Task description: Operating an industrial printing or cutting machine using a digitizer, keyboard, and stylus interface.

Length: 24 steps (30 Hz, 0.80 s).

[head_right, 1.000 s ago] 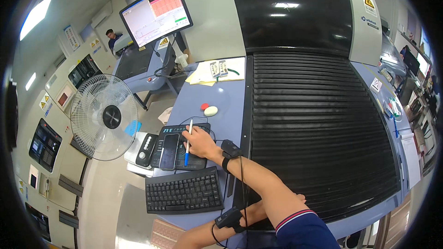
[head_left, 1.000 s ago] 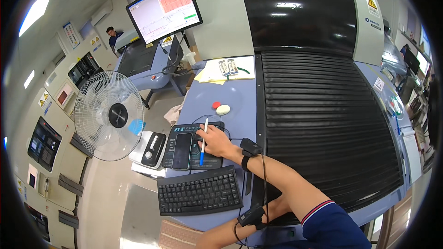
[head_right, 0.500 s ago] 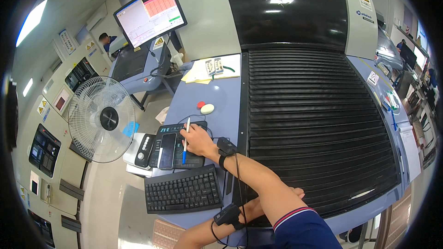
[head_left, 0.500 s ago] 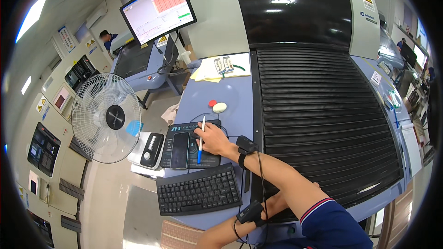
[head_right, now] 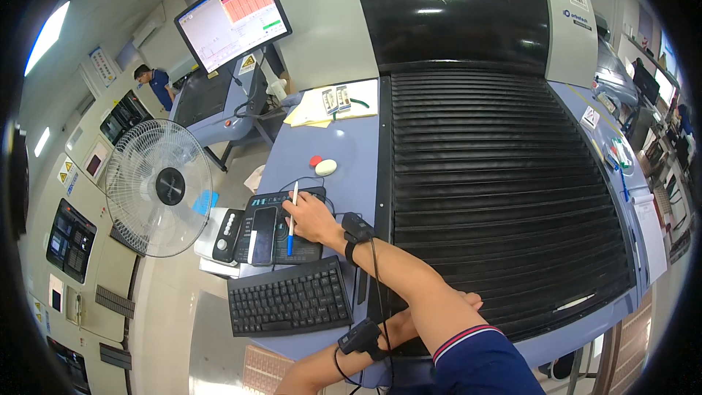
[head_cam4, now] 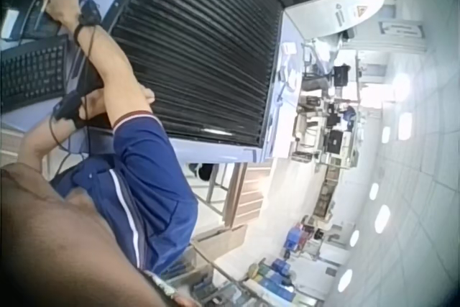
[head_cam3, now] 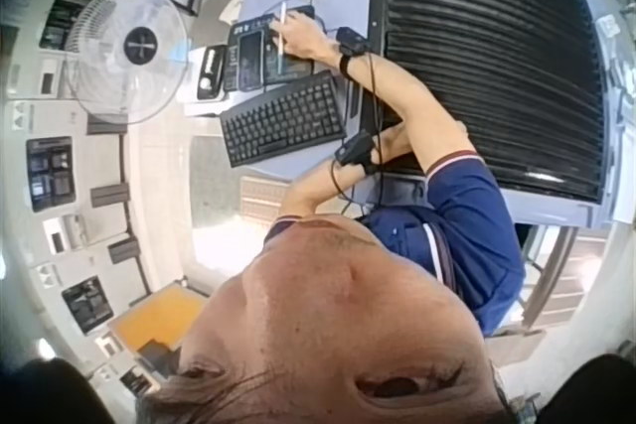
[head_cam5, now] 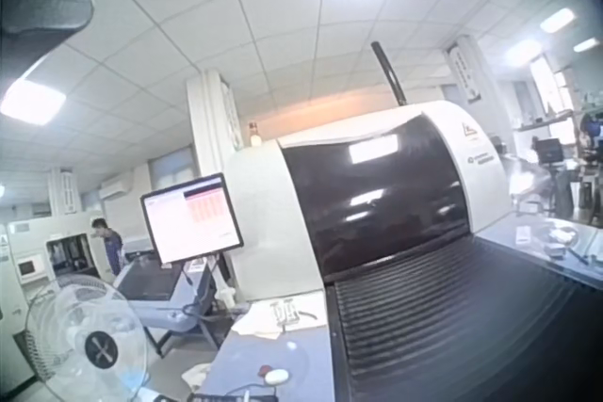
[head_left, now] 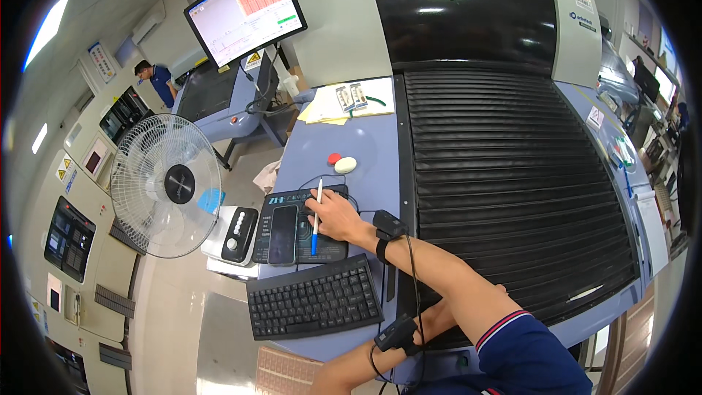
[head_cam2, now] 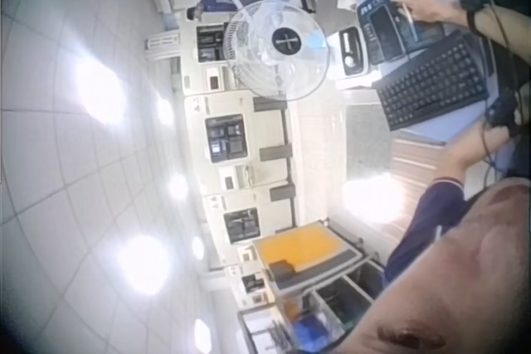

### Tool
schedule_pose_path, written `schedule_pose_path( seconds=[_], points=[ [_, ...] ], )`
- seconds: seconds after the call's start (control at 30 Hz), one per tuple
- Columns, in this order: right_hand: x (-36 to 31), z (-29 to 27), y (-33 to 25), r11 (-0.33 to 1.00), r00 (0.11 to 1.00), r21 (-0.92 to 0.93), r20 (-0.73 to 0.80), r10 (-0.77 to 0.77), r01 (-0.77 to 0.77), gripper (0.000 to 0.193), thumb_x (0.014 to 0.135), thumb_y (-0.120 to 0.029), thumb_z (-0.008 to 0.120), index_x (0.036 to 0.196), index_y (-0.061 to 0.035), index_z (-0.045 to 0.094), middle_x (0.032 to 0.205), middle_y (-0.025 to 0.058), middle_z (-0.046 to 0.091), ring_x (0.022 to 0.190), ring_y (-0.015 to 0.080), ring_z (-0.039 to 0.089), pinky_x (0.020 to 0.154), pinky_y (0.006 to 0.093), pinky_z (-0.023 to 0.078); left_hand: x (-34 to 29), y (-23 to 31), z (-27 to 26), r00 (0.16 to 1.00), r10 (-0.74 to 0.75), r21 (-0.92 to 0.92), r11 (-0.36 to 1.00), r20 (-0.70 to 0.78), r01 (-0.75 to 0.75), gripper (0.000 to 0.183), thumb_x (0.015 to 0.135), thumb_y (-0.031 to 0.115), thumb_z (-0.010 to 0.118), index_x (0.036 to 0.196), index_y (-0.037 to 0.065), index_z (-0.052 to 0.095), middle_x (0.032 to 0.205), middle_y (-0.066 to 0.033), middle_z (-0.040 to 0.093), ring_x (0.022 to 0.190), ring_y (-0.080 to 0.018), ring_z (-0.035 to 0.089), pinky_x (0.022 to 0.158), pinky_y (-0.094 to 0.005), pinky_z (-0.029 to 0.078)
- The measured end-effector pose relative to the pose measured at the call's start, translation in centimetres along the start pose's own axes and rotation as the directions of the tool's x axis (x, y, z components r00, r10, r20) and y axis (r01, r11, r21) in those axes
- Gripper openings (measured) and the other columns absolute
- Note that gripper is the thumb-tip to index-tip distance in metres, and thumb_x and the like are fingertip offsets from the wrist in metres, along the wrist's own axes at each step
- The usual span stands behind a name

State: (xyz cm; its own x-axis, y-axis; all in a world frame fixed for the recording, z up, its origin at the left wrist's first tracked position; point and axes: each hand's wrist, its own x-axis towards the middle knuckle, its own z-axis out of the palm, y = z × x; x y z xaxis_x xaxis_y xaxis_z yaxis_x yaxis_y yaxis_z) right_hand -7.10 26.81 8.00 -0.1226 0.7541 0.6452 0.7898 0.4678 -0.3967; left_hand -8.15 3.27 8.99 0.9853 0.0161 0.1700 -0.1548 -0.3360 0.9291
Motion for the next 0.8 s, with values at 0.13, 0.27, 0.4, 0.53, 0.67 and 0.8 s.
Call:
schedule_pose_path(
  seconds=[0.13,0.27,0.4,0.53,0.67,0.8],
  points=[
    [0.48,-0.07,-0.4,1.0,1.0,0.014,0.001,0.001,-0.001,0.033,0.086,-0.019,0.074,0.11,-0.004,0.059,0.131,0.0236,0.06,0.117,0.0397,0.06,0.098,0.0456,0.051,-0.22,0.14,0.11,1.0,-0.013,-0.01,1.0,-0.009,0.013,0.027,0.105,0.023,0.053,0.093,0.001,0.061,0.082,-0.0076,0.06,0.085,-0.0216,0.061,0.078,-0.0398,0.048],
    [0.47,-0.35,-0.43,0.999,0.999,0.004,-0.04,-0.032,0.032,0.031,0.085,-0.019,0.074,0.105,0.0002,0.059,0.122,0.024,0.062,0.113,0.0379,0.06,0.099,0.0455,0.05,-0.25,0.44,-0.16,1.0,-0.01,-0.014,1.0,-0.015,0.01,0.027,0.105,0.023,0.053,0.093,0.0,0.061,0.082,-0.0076,0.06,0.084,-0.0214,0.061,0.077,-0.0397,0.048],
    [0.48,-0.48,-0.58,1.0,1.0,0.017,-0.004,-0.021,0.021,0.031,0.086,-0.019,0.074,0.105,0.0001,0.059,0.122,0.0237,0.062,0.113,0.0376,0.06,0.099,0.0453,0.051,-0.56,0.5,-0.27,1.0,-0.018,-0.015,1.0,-0.013,0.017,0.027,0.105,0.023,0.052,0.093,0.0,0.061,0.082,-0.0076,0.06,0.084,-0.0211,0.061,0.077,-0.0396,0.048],
    [0.08,-0.39,-0.62,0.999,0.998,0.023,-0.049,-0.043,0.044,0.03,0.086,-0.018,0.074,0.104,-0.0003,0.059,0.123,0.0235,0.062,0.113,0.0378,0.06,0.098,0.0454,0.051,-0.63,0.49,-0.08,1.0,-0.028,-0.025,0.999,-0.005,0.028,0.027,0.105,0.023,0.052,0.093,0.0,0.06,0.081,-0.0076,0.06,0.084,-0.0209,0.061,0.077,-0.0395,0.048],
    [0.24,-0.35,-0.48,0.998,0.996,0.021,-0.057,-0.062,0.063,0.03,0.086,-0.019,0.073,0.104,-0.0003,0.059,0.124,0.0234,0.061,0.112,0.0377,0.06,0.098,0.0452,0.051,-0.61,0.51,-0.06,0.999,-0.036,-0.026,0.999,0.006,0.036,0.027,0.105,0.023,0.052,0.093,0.0,0.06,0.081,-0.0076,0.059,0.083,-0.0206,0.061,0.077,-0.0394,0.048],
    [0.3,-0.23,-0.39,1.0,1.0,0.025,0.02,-0.019,0.019,0.032,0.087,-0.02,0.074,0.109,-0.0024,0.059,0.128,0.025,0.061,0.118,0.0392,0.059,0.1,0.0455,0.051,-0.07,0.42,-0.03,0.999,-0.045,-0.035,0.998,0.022,0.045,0.027,0.106,0.023,0.052,0.093,0.0,0.06,0.081,-0.0076,0.059,0.083,-0.0204,0.06,0.076,-0.0392,0.048]
  ],
)
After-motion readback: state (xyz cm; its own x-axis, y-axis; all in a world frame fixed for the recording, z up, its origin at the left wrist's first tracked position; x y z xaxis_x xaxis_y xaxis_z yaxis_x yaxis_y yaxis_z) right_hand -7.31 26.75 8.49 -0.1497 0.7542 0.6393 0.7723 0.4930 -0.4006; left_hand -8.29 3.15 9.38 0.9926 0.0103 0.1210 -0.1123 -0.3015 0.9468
